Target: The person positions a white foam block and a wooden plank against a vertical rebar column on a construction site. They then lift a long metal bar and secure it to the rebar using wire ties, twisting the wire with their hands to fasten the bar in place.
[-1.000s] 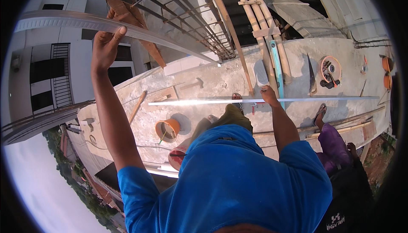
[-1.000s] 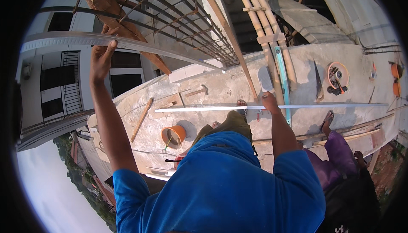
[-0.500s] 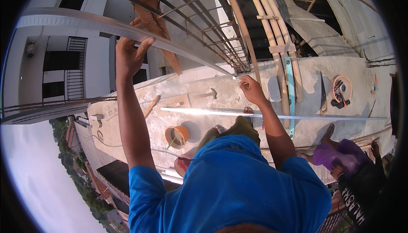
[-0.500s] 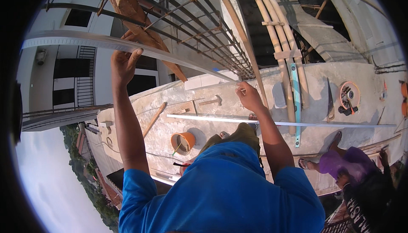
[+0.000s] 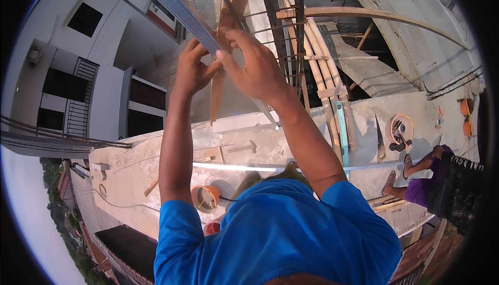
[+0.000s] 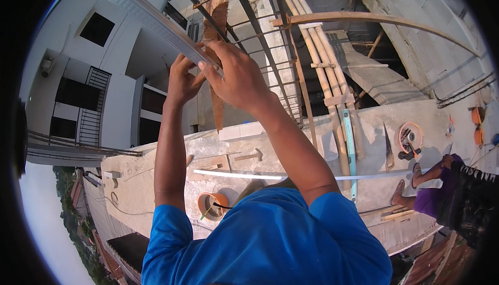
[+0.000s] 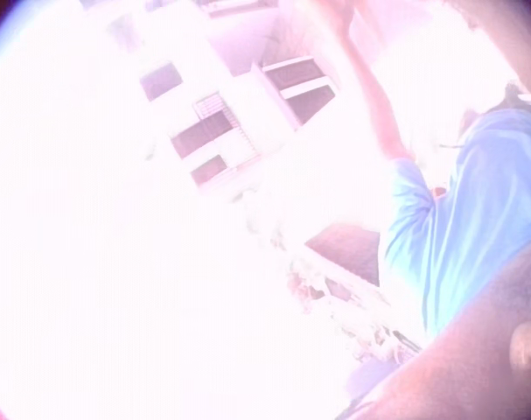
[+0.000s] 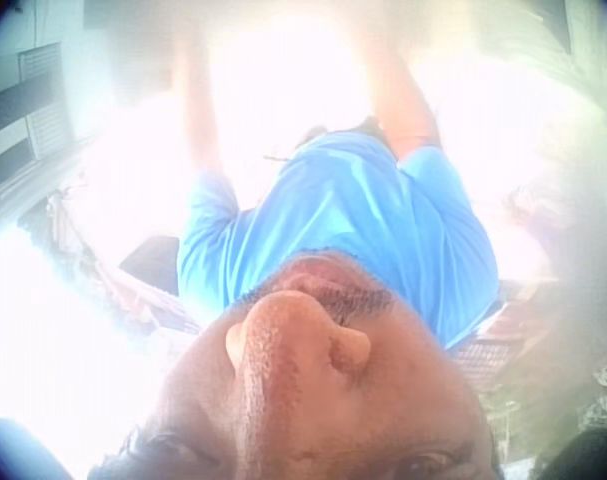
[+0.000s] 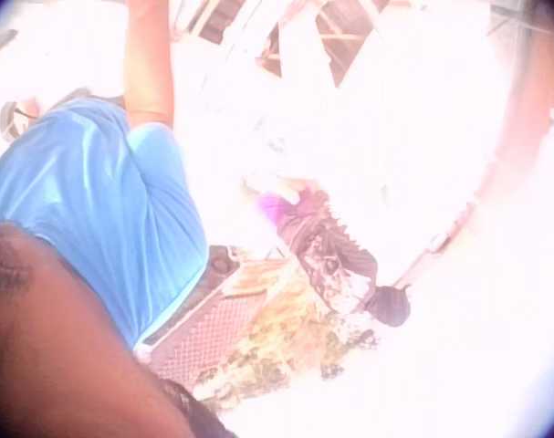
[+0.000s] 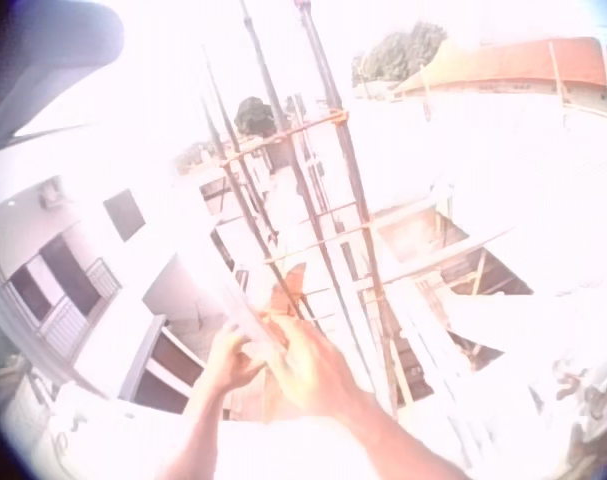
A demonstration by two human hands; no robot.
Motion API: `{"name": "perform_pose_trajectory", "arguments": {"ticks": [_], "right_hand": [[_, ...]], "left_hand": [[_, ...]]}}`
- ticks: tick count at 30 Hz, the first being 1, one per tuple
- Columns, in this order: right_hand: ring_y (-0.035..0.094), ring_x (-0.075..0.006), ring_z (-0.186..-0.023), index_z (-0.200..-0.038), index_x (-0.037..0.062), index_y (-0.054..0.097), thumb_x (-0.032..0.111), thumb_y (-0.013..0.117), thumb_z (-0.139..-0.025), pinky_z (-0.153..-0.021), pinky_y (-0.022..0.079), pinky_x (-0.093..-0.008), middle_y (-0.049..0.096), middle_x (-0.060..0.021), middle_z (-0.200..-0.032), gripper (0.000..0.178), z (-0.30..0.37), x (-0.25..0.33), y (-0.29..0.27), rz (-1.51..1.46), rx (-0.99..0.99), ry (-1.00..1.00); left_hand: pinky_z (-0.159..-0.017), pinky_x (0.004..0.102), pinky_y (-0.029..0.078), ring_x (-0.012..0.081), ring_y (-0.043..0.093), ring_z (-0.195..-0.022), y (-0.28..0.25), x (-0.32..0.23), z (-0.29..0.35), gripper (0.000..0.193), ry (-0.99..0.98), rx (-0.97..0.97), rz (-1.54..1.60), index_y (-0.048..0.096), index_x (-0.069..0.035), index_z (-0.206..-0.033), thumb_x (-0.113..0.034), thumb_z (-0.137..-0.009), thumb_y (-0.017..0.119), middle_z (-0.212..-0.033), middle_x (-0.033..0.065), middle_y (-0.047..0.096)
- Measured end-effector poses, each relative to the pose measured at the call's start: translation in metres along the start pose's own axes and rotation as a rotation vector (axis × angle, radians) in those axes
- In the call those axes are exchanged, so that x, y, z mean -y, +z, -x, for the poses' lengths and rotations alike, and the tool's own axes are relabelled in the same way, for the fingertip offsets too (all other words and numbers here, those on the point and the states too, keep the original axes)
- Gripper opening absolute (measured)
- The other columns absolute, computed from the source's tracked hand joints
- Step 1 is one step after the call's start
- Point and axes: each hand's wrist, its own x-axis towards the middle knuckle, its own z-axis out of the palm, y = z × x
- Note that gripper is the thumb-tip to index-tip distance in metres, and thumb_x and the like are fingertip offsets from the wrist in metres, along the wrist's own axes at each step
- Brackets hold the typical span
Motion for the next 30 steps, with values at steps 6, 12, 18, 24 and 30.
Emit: {"name": "perform_pose_trajectory", "arguments": {"ticks": [6, 12, 18, 24, 30], "right_hand": [[0.074, -0.0265, -0.095, -0.137, -0.0030, 0.061, 0.041, 0.052, -0.108, -0.088, 0.056, -0.0368, 0.073, -0.0185, -0.108, 0.054, -0.019, 0.017, 0.023, -0.290, 0.086, 0.361], [0.065, -0.0125, -0.085, -0.116, -0.0050, 0.069, 0.026, 0.044, -0.108, -0.074, 0.051, -0.0266, 0.071, -0.0071, -0.096, 0.040, -0.018, 0.021, 0.043, -0.766, -0.140, 0.546], [0.066, -0.0108, -0.084, -0.110, -0.0048, 0.076, 0.013, 0.056, -0.103, -0.074, 0.054, -0.0274, 0.074, -0.0080, -0.097, 0.027, -0.010, 0.010, 0.069, -0.707, -0.433, 0.518], [0.069, -0.0144, -0.088, -0.117, -0.0005, 0.071, 0.013, 0.064, -0.100, -0.077, 0.055, -0.0292, 0.074, -0.0109, -0.100, 0.023, 0.011, 0.013, 0.053, -0.433, -0.352, 0.500], [0.068, -0.0138, -0.083, -0.120, 0.0000, 0.066, -0.001, 0.062, -0.098, -0.070, 0.055, -0.0247, 0.069, -0.0105, -0.094, 0.023, 0.004, -0.012, 0.029, -0.138, -0.414, 0.245]], "left_hand": [[-0.099, 0.0446, 0.054, 0.0350, 0.065, -0.124, -0.010, -0.003, 0.002, 0.042, 0.032, -0.005, 0.084, 0.077, -0.014, -0.119, -0.030, -0.081, 0.089, -0.137, 0.0149, 0.063], [-0.101, 0.0453, 0.053, 0.0360, 0.062, -0.129, -0.005, -0.009, 0.008, 0.042, -0.017, 0.001, 0.260, 0.079, -0.017, -0.120, -0.030, -0.082, 0.089, -0.143, 0.0177, 0.059], [-0.103, 0.0443, 0.053, 0.0317, 0.060, -0.131, 0.003, 0.007, 0.009, 0.038, 0.047, 0.009, 0.366, 0.080, -0.015, -0.116, -0.029, -0.082, 0.088, -0.145, 0.0161, 0.058], [-0.100, 0.0362, 0.052, 0.0190, 0.062, -0.120, 0.009, 0.012, 0.014, 0.028, 0.140, 0.086, 0.379, 0.078, -0.009, -0.116, -0.023, -0.092, 0.081, -0.132, 0.0062, 0.064], [-0.098, 0.0373, 0.056, 0.0148, 0.070, -0.106, 0.035, 0.035, -0.003, 0.029, 0.121, 0.191, 0.967, 0.075, -0.007, -0.120, -0.015, -0.093, 0.080, -0.112, 0.0062, 0.077]]}}
